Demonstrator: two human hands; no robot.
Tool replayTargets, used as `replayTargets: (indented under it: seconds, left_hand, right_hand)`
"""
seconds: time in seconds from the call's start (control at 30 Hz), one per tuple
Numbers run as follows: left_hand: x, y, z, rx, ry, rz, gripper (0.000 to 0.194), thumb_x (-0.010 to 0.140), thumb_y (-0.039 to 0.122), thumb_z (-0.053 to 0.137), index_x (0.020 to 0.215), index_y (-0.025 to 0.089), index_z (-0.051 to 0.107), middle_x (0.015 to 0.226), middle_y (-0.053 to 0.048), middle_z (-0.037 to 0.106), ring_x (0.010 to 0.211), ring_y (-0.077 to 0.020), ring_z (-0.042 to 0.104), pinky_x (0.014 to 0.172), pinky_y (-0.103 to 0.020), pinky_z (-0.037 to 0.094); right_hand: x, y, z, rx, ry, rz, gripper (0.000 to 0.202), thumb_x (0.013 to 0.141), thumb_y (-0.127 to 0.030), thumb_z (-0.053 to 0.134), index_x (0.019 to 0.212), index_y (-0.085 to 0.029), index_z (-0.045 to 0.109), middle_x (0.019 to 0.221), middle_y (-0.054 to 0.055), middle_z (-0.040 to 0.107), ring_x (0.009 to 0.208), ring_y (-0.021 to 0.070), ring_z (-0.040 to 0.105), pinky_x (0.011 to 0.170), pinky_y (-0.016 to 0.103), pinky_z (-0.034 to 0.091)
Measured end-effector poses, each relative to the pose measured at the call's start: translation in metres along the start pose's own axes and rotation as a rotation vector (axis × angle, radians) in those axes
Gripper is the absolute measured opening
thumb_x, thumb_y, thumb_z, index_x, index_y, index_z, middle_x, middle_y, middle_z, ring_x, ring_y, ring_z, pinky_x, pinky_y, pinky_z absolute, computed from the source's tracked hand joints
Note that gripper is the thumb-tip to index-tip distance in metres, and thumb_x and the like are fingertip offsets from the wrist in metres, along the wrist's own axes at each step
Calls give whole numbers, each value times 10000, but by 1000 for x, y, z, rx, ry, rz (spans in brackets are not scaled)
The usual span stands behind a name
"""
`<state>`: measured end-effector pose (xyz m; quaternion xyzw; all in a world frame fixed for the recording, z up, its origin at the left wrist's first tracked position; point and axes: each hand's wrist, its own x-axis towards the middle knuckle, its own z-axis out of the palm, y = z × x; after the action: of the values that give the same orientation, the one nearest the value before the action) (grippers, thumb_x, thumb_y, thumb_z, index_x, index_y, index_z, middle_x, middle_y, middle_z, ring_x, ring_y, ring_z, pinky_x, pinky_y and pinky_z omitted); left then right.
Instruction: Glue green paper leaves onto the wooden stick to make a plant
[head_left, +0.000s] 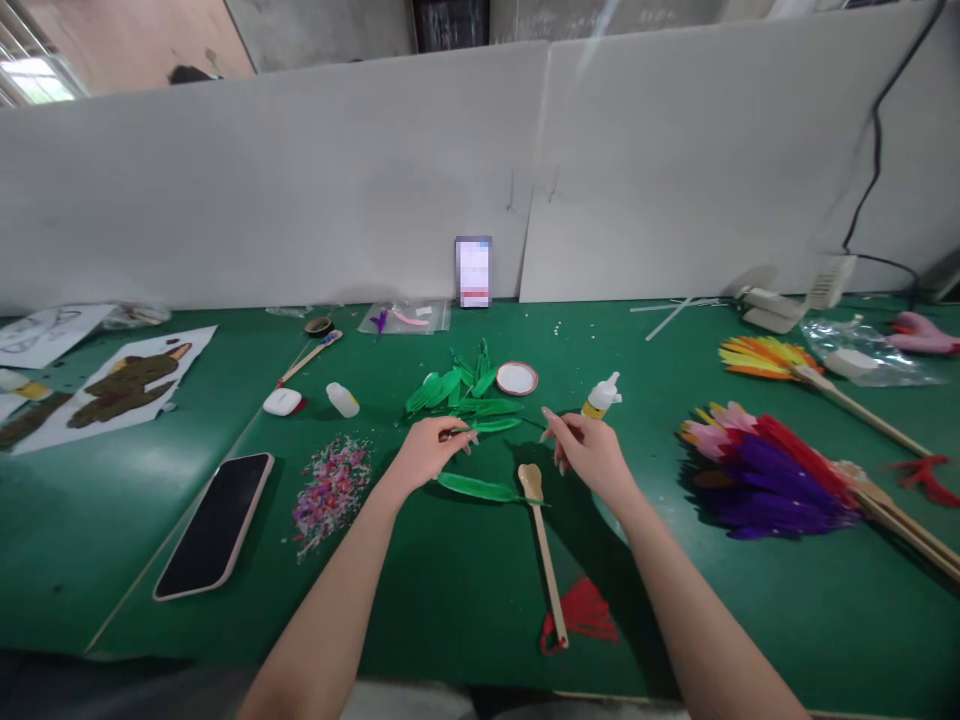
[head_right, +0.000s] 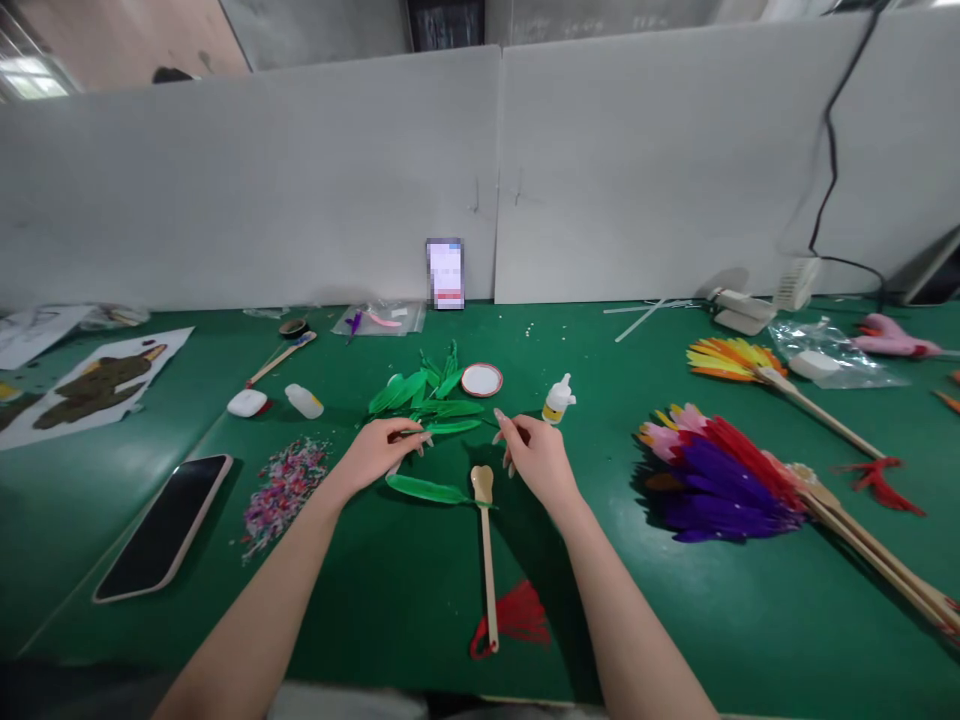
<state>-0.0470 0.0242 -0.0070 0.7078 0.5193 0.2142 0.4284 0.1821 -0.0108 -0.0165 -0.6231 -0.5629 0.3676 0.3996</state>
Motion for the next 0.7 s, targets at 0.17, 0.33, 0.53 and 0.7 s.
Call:
replayTargets:
  seconds: [0.17,0.33,0.53,0.7]
  left_hand:
    - [-1,4,1,-99,12,-103,441,758,518,520,956,137,622,727,-42,682,342,-59,386,387,-213,307]
    - [3,2,5,-86,63,-117,423,780,532,473,807,136,618,617,-26,641,346,-59,383,376,-196,294]
    - [-1,9,7,-342,79,-23,349,795,475,500,841,144,602,616,4,594,370,-49,356,367,-188,263]
    - [-6,21,18,-407,3,71,296,829,428,479,896,155,573,608,19,582,432,-56,377,423,-184,286]
  right_hand:
    - [1,3,3,2,-57,16,475,812,-591,437,640,-177,596,450,-14,547,345,113,518,386,212,422]
    - [1,3,4,34,-45,8,486,810,-596,432,630,-171,586,443,-15,531,337,102,494,382,207,408]
    - [2,1,8,241,-170,11,435,752,-596,525,768,-162,558,464,-41,525,331,79,446,357,198,359]
    - [-5,-9,12,348,-226,-55,354,760,-522,573,769,-168,584,478,-44,522,396,84,460,408,202,389]
